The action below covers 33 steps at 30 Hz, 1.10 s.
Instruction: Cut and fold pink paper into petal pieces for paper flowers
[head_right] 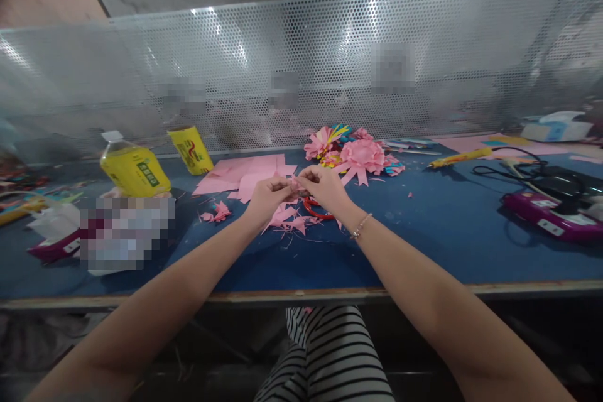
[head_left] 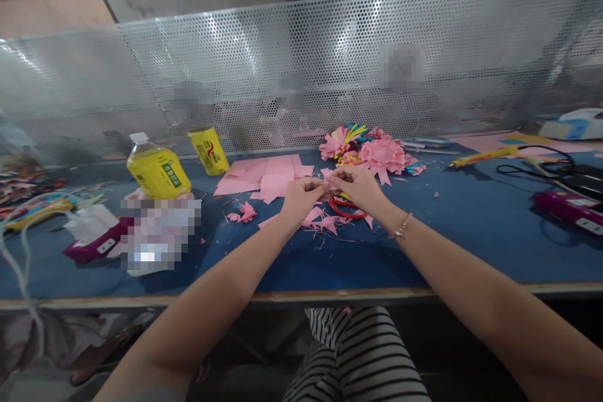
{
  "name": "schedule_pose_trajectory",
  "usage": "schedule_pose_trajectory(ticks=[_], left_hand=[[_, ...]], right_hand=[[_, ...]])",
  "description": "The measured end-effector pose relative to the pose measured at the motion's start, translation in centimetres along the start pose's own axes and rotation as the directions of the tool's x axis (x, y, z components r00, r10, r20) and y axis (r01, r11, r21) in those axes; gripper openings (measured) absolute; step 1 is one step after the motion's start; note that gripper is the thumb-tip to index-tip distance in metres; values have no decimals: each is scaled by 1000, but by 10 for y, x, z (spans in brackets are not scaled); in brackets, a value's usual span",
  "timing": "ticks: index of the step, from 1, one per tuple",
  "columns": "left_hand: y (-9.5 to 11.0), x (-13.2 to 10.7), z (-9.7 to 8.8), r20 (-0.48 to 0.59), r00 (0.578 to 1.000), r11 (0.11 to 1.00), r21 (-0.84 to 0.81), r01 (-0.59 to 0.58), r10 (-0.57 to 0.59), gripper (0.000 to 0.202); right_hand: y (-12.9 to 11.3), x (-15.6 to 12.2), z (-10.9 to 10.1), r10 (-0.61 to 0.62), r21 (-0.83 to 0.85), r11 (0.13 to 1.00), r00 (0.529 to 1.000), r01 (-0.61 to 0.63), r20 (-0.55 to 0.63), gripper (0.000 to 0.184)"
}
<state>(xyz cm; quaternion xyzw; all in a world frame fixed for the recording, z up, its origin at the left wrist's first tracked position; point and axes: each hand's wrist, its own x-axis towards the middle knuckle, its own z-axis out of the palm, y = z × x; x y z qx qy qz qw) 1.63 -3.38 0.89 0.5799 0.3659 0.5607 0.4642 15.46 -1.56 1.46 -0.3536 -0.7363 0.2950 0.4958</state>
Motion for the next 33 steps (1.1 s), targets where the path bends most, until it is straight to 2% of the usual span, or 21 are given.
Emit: schedule_pose_trajectory(ticks=[10,14,20,28,33], left_hand=[[-3,2,-3,-3,1000,1000,8,-9,9,10],[-3,3,-4,20,1000,1000,9,-14,14,13],[-5,4,-6,34,999,1000,25,-7,6,13],[-3,3,-5,33,999,999,-16,38,-38,13],[-4,4,-4,50,999,998,54,-15,12,11]], right_hand=[[6,2,1,33,74,997,999,-34,26,19],[4,1,2,8,43,999,997,-11,77,16],[2,0,0,13,32,999,996,-16,92,15],[2,0,-1,25,-12,1000,997,-24,73,15],[0,0,0,16,10,1000,999,-16,46,13]])
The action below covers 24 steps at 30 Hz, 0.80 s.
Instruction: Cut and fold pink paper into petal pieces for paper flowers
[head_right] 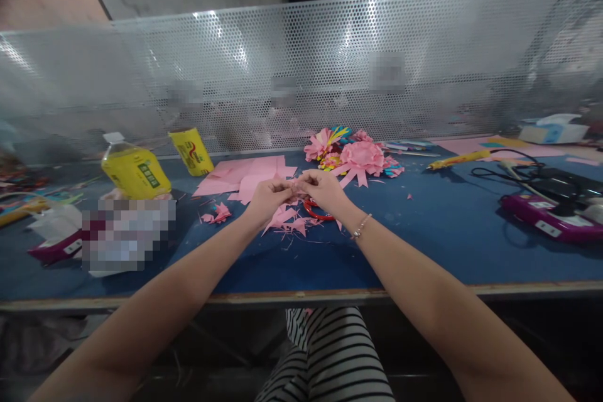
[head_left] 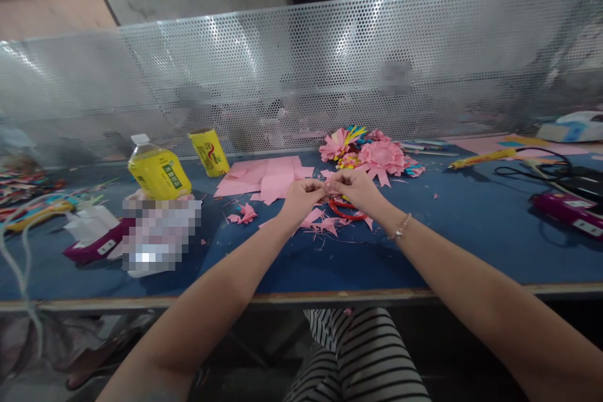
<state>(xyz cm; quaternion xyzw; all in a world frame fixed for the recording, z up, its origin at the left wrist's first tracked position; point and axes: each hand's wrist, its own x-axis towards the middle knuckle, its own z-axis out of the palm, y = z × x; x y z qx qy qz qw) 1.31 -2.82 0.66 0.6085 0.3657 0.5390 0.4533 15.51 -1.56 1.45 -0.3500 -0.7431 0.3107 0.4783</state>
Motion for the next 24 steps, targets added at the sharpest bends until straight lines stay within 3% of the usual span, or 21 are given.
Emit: schedule_pose_trajectory(ticks=[6,9,13,15,19,21,24], left_hand=[[2,0,0,7,998,997,39,-65,65,13],[4,0,1,-5,997,997,22,-75,75,15],[4,0,0,-54,994,995,7,-98,99,13],[3,1,-1,-81,992,995,4,-97,97,12],[-1,3,-4,-73,987,989,38,-142,144,13],[-1,2,-4,-58,984,981,102,-163,170,15],[1,0,-4,-37,982,965,196,-175,185,16]], right_hand=[[-1,-1,0,-20,48,999,1000,20,-6,13],[2,0,3,32,196,980,999,-30,-7,18],[1,1,3,164,499,856,986,-133,-18,16],[-2,1,2,254,575,793,967,-201,-12,14],[-7,-1,-1,472,565,668,863,-484,182,23],[-8,-1,0,509,521,629,812,-578,286,30],[-10,-3,2,466,530,636,827,-560,314,25]])
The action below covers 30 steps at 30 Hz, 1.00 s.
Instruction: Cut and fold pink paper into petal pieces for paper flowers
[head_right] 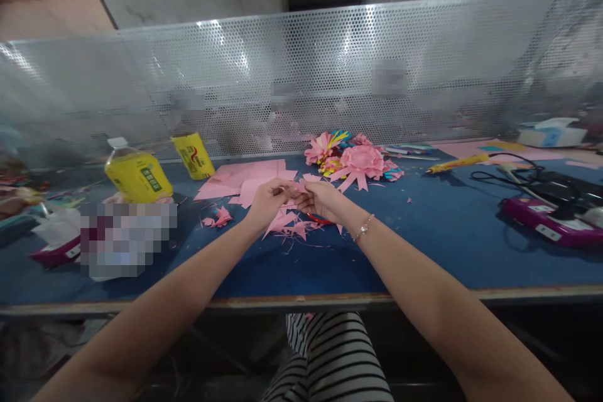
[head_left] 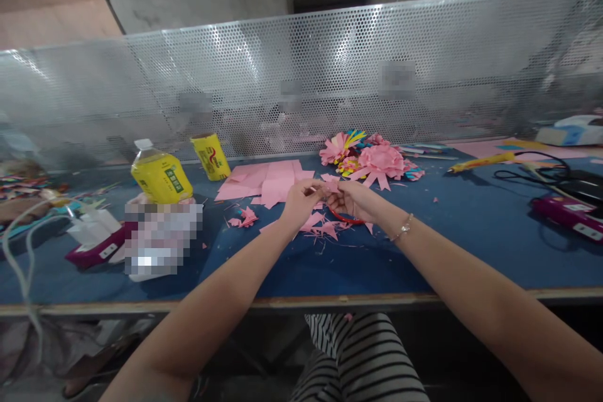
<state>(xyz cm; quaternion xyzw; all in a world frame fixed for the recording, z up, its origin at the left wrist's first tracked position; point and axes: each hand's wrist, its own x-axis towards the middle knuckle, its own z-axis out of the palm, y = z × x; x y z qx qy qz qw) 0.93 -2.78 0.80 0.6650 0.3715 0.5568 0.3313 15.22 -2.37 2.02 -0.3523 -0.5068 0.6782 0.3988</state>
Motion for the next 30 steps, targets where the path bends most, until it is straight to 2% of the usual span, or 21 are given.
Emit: schedule_pose_trajectory(ticks=[3,6,9,12,14,20,25,30], left_hand=[[6,-3,1,41,999,1000,-8,18,-18,16],[9,-4,4,69,994,983,-159,96,-86,16],[7,-4,5,87,988,939,-308,150,-129,16],[3,-3,4,81,990,949,-286,136,-117,19],[0,-2,3,72,994,967,-233,102,-87,21],[-2,-1,2,-88,992,985,-152,77,-91,25],[-5,-1,3,2,994,974,-202,104,-106,15],[-3,-2,3,-15,997,987,-143,68,-70,12]], right_hand=[[0,-1,-1,-89,26,996,996,88,25,13],[1,1,-4,-158,-2,987,987,158,38,13],[5,6,-7,-267,-120,957,964,265,5,18],[8,9,-7,-413,-297,869,911,396,6,19],[8,9,-6,-460,-379,814,887,441,45,17],[5,4,-2,-461,-466,772,886,432,57,16],[5,4,-2,-456,-462,781,889,421,40,15],[5,5,-3,-444,-487,776,896,402,31,14]])
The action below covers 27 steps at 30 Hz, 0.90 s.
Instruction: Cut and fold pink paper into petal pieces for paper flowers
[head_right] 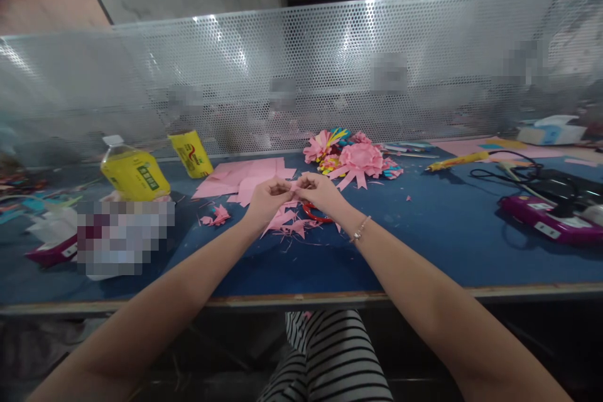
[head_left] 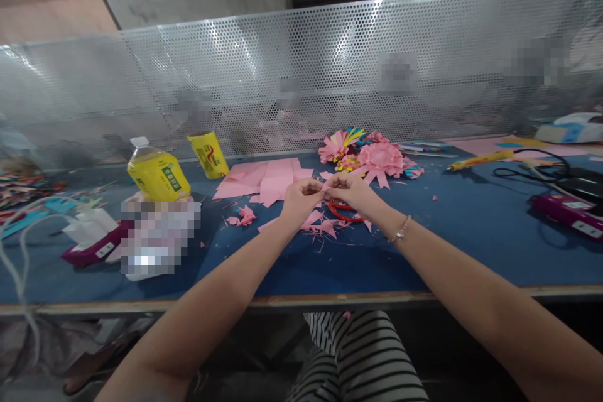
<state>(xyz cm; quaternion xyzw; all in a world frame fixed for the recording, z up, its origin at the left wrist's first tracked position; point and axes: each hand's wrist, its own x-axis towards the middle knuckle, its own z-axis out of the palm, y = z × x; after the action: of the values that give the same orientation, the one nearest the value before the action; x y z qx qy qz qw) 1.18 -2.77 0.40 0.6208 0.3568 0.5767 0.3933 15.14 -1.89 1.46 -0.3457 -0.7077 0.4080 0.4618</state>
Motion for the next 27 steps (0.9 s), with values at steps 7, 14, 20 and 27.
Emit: schedule_pose_trajectory(ticks=[7,14,20,27], left_hand=[[4,-3,1,-15,1000,999,-30,12,-13,10],[1,-2,2,10,1000,997,-77,23,-22,16],[1,-3,4,15,996,982,-171,85,-84,18],[1,-4,5,-3,994,973,-201,110,-113,17]], right_hand=[[-1,0,1,-43,-14,999,999,43,4,13],[1,1,1,-19,5,1000,1000,19,-14,15],[1,0,2,-15,46,999,1000,15,-8,15],[2,-1,3,-23,68,997,1000,23,6,11]])
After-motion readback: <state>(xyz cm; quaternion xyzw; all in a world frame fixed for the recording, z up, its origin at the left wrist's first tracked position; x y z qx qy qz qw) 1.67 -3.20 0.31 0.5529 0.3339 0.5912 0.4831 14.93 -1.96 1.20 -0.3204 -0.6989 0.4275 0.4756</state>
